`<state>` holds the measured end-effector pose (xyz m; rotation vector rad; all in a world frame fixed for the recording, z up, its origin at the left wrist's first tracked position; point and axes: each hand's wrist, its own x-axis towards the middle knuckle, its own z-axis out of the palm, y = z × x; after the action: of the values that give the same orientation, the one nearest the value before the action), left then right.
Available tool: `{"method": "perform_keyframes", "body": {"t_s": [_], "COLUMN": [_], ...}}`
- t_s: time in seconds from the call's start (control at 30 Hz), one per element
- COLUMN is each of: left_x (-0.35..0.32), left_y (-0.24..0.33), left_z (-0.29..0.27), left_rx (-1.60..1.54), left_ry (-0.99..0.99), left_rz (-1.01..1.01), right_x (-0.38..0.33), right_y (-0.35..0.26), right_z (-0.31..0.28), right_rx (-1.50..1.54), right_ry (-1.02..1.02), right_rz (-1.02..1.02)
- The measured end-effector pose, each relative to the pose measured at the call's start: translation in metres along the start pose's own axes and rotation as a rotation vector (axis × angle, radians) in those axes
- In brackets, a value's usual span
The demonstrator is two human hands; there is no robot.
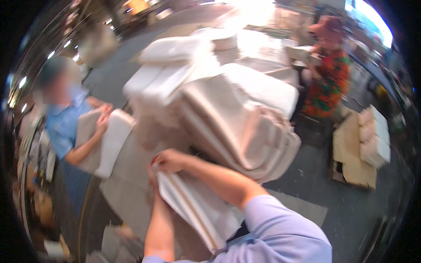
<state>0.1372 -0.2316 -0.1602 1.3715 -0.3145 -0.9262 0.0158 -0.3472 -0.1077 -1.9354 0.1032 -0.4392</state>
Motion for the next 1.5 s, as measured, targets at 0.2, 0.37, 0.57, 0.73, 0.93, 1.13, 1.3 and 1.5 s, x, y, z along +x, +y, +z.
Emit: {"method": "perform_keyframes", "body": {"t_s": [0.2, 0.37, 0.57, 0.73, 0.93, 1.13, 1.3, 1.5], "left_x": [0.018, 0.031, 0.015, -0.009, -0.022, 0.002, -0.022, -0.059], "left_y": [0.066, 0.106, 0.092, 0.103, 0.101, 0.058, 0.037, 0.072], "left_z": [-0.017, 0.037, 0.074, 0.079, 0.066, 0.004, -0.002, -0.125], "left_rx": [0.155, 0.307, 0.806, 0.925, 0.807, 0.297, -0.024, 0.061], "left_ry": [-0.100, -0.492, -0.774, -0.733, -0.717, -0.402, -0.248, 0.094], "left_rz": [-0.049, -0.085, 0.023, 0.073, 0.155, 0.122, -0.095, 0.049], "right_x": [0.001, -0.009, -0.029, -0.033, -0.043, -0.027, -0.032, -0.120], "right_y": [-0.008, 0.006, 0.025, 0.022, 0.017, 0.008, -0.004, -0.080], "right_z": [0.028, 0.052, 0.049, 0.055, 0.063, 0.064, 0.051, 0.041], "right_rx": [0.220, 0.256, 0.406, 0.298, 0.381, 0.386, 0.158, 0.142], "right_ry": [0.263, 0.354, 0.500, 0.550, 0.449, 0.421, 0.336, 0.182], "right_rz": [-0.118, 0.015, -0.144, -0.179, -0.117, -0.150, -0.177, -0.004]}}
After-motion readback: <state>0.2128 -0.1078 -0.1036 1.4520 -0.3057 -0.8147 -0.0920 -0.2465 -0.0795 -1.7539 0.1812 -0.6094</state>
